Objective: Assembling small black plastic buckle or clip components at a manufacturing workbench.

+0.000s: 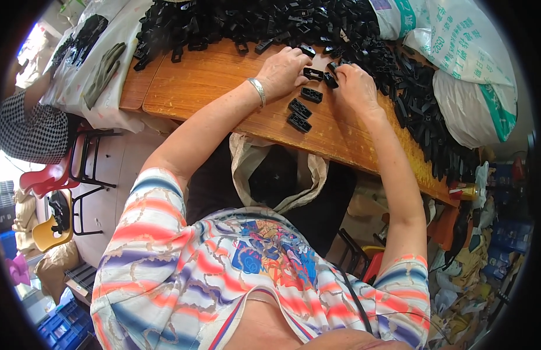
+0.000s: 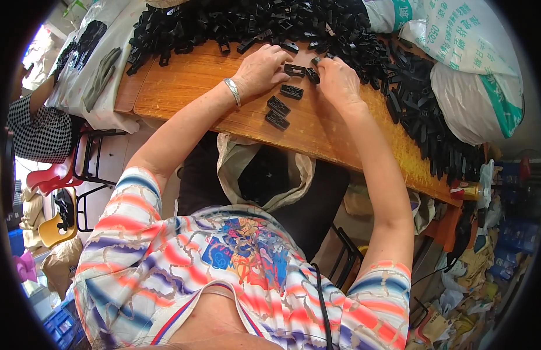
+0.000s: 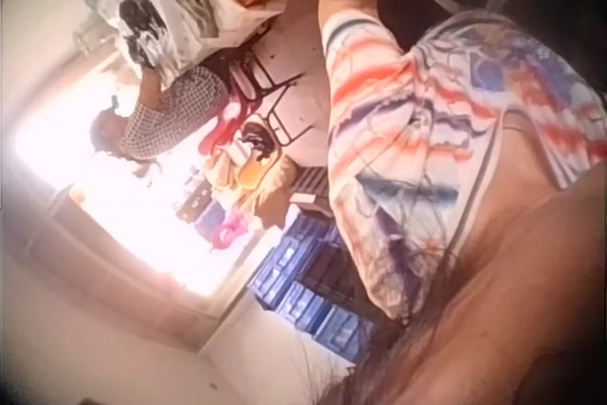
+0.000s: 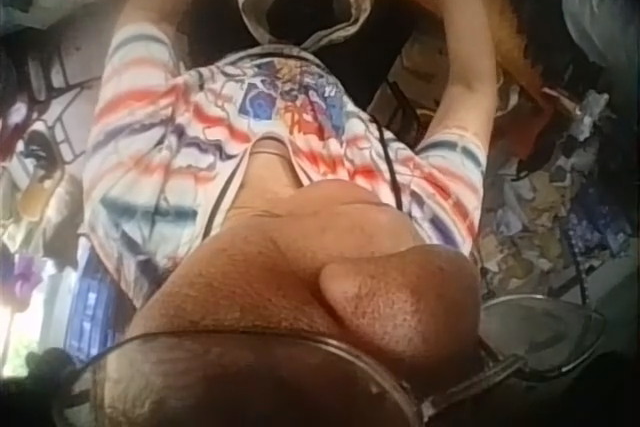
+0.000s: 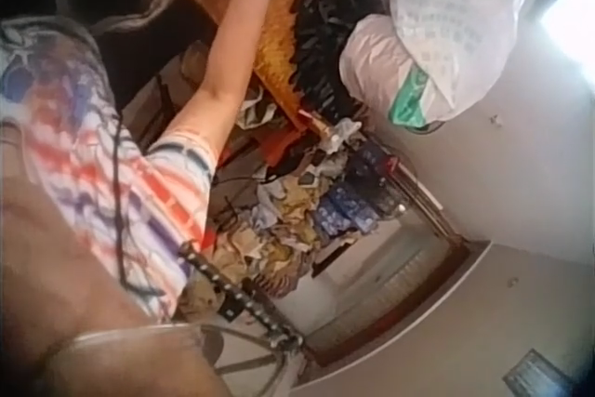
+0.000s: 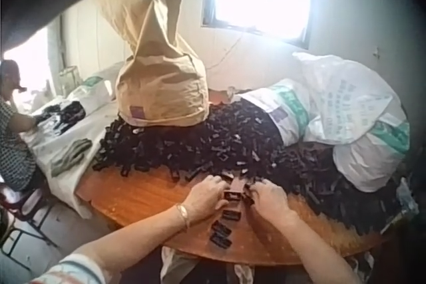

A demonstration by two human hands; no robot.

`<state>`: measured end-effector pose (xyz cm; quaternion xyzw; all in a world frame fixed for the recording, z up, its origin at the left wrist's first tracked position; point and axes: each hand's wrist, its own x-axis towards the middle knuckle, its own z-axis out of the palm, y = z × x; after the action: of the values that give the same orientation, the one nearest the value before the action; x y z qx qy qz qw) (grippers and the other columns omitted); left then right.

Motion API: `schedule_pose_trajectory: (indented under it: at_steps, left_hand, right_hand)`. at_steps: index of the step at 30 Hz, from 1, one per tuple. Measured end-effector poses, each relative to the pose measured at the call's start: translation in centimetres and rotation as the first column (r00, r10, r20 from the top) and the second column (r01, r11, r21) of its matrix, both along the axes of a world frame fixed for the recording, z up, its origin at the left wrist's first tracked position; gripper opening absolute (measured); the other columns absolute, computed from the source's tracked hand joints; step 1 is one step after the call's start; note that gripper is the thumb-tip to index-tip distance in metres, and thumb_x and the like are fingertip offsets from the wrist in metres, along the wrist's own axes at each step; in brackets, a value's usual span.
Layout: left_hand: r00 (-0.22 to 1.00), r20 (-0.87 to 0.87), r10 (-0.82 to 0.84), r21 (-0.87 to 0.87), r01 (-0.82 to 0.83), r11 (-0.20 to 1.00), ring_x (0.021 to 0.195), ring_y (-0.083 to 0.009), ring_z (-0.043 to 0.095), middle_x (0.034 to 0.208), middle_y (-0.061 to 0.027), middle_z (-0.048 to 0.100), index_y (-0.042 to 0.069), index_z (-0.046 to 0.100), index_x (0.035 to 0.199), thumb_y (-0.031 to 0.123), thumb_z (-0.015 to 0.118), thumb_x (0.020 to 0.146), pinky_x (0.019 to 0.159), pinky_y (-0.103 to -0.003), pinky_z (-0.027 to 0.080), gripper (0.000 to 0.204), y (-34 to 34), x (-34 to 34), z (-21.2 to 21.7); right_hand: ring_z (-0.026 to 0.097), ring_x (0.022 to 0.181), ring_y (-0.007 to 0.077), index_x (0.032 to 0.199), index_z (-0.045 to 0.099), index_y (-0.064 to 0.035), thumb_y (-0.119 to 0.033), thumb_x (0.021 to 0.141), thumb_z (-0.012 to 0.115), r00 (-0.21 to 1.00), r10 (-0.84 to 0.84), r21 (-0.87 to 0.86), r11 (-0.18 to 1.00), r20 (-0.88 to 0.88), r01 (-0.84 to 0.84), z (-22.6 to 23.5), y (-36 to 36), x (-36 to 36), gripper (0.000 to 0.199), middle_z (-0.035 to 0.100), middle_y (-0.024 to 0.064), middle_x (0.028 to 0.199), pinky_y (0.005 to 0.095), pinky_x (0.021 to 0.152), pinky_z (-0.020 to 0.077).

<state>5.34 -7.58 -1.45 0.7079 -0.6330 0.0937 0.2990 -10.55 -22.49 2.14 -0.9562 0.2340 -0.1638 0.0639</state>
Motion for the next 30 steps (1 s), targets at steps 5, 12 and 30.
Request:
schedule_pose_trajectory:
  at_steps: [5, 12, 30]
  left_hand:
    - [0.998, -0.061, 0.02, 0.017, -0.019, 1.0, 0.1, -0.0253, 0.056, 0.099, -0.0052, 0.061, 0.008, 0.068, 0.098, 0.022, 0.073, 0.08, 0.086, -0.036, 0.05, 0.023, 0.2, 0.2, -0.4]
    - [0.993, -0.097, 0.07, 0.131, -0.057, 0.99, 0.096, -0.0257, 0.057, 0.095, -0.006, 0.061, 0.008, 0.069, 0.096, 0.022, 0.07, 0.082, 0.086, -0.037, 0.05, 0.02, 1.1, 0.3, 0.8]
    - [0.988, -0.128, 0.087, 0.082, -0.077, 0.994, 0.095, -0.0251, 0.057, 0.094, -0.005, 0.062, 0.008, 0.069, 0.096, 0.02, 0.072, 0.081, 0.086, -0.036, 0.05, 0.019, 1.2, 0.6, -0.3]
  right_hand:
    - [0.065, 0.095, 0.0345, 0.105, 0.069, -0.0099, -0.002, 0.084, 0.061, 0.937, 0.35, -0.14, 0.927, -0.019, -0.349, 0.9, 0.5, -0.6, 0.024, 0.061, 0.0121, 0.107, 0.0414, 0.081, 0.0535]
    - [0.065, 0.092, 0.0352, 0.104, 0.068, -0.0054, 0.0, 0.084, 0.059, 0.918, 0.396, 0.073, 0.917, -0.031, -0.393, 0.6, -0.8, -0.7, 0.023, 0.065, 0.0139, 0.098, 0.0408, 0.078, 0.0532]
    - [0.065, 0.086, 0.0329, 0.098, 0.063, -0.0097, -0.002, 0.075, 0.07, 0.859, 0.508, -0.008, 0.861, -0.058, -0.509, 0.9, 0.4, -0.6, 0.025, 0.06, 0.0073, 0.102, 0.0414, 0.072, 0.0544]
